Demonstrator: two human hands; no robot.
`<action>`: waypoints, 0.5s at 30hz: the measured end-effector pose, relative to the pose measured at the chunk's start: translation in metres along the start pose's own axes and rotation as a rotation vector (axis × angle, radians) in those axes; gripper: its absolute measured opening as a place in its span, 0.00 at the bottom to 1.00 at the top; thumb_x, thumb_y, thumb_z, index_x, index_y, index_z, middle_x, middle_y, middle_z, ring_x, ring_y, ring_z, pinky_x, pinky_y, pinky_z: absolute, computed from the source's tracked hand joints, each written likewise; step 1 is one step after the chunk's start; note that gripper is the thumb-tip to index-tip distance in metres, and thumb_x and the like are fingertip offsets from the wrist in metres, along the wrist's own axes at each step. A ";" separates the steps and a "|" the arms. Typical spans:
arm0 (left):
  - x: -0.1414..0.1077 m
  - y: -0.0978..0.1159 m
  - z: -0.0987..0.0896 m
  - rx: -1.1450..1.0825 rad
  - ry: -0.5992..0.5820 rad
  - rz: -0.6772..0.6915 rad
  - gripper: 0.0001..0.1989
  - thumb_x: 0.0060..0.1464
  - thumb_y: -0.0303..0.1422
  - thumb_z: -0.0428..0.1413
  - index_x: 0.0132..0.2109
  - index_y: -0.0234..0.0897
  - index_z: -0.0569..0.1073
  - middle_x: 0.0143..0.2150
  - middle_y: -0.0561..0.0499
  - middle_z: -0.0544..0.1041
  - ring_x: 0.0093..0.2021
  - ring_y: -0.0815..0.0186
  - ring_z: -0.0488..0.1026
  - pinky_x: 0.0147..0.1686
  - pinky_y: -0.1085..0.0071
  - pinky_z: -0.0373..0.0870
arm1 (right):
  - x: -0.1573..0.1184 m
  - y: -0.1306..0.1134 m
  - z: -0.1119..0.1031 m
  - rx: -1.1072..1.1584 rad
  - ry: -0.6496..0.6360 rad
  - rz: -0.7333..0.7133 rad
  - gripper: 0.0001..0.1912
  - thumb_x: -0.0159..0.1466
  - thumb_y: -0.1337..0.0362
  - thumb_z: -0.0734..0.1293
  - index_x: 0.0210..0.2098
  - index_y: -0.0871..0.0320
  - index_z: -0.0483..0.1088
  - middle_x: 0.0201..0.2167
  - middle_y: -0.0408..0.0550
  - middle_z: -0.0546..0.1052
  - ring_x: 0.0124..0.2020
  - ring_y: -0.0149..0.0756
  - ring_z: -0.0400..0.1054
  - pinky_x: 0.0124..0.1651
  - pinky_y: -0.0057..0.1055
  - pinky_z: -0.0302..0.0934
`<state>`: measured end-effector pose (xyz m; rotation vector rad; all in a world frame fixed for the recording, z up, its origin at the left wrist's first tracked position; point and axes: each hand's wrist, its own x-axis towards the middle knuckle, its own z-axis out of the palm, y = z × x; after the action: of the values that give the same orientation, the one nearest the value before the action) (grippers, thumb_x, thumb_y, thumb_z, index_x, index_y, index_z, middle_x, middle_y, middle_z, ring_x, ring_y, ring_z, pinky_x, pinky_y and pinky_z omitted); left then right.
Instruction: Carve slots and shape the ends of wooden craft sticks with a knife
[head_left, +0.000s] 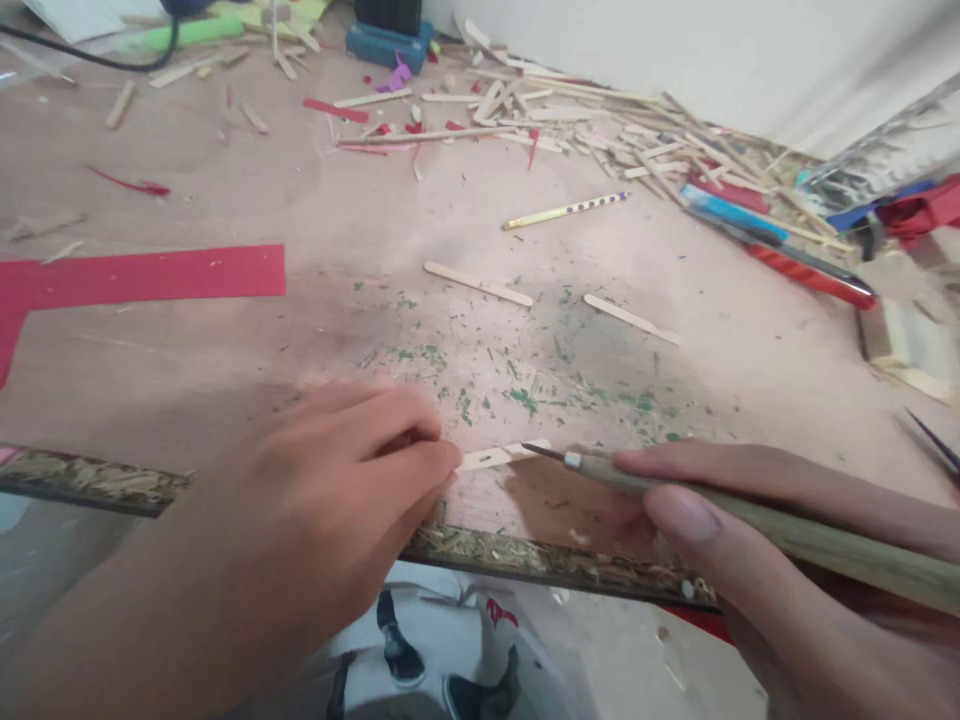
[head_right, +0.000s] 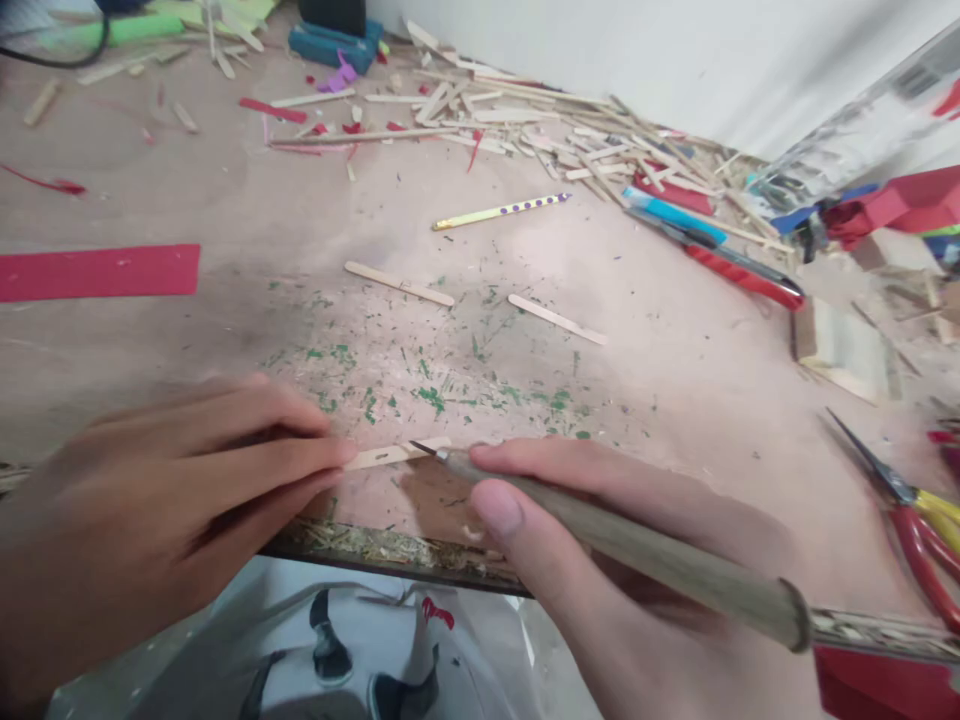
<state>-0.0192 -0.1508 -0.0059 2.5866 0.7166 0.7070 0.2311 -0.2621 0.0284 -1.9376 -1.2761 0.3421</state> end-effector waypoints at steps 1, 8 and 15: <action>0.000 0.000 0.000 0.010 -0.013 0.009 0.11 0.78 0.24 0.54 0.50 0.39 0.80 0.48 0.51 0.83 0.44 0.61 0.79 0.46 0.59 0.75 | 0.001 0.000 0.002 0.003 0.000 -0.028 0.08 0.70 0.40 0.79 0.42 0.30 0.88 0.36 0.33 0.89 0.31 0.33 0.82 0.27 0.17 0.72; 0.001 -0.003 0.000 0.080 -0.031 -0.007 0.14 0.77 0.21 0.50 0.45 0.36 0.79 0.41 0.49 0.79 0.38 0.59 0.75 0.38 0.57 0.71 | 0.001 -0.010 0.015 0.069 0.046 0.063 0.08 0.66 0.40 0.82 0.40 0.31 0.89 0.36 0.36 0.89 0.30 0.38 0.82 0.27 0.25 0.76; 0.003 -0.004 -0.001 0.091 -0.011 -0.094 0.15 0.80 0.25 0.50 0.49 0.36 0.81 0.45 0.48 0.79 0.43 0.58 0.77 0.40 0.57 0.69 | 0.011 -0.012 0.011 0.011 -0.017 -0.038 0.08 0.69 0.37 0.79 0.40 0.26 0.88 0.38 0.30 0.89 0.36 0.41 0.83 0.40 0.32 0.83</action>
<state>-0.0188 -0.1457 -0.0054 2.6156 0.8797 0.6442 0.2219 -0.2453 0.0323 -1.9020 -1.3180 0.3470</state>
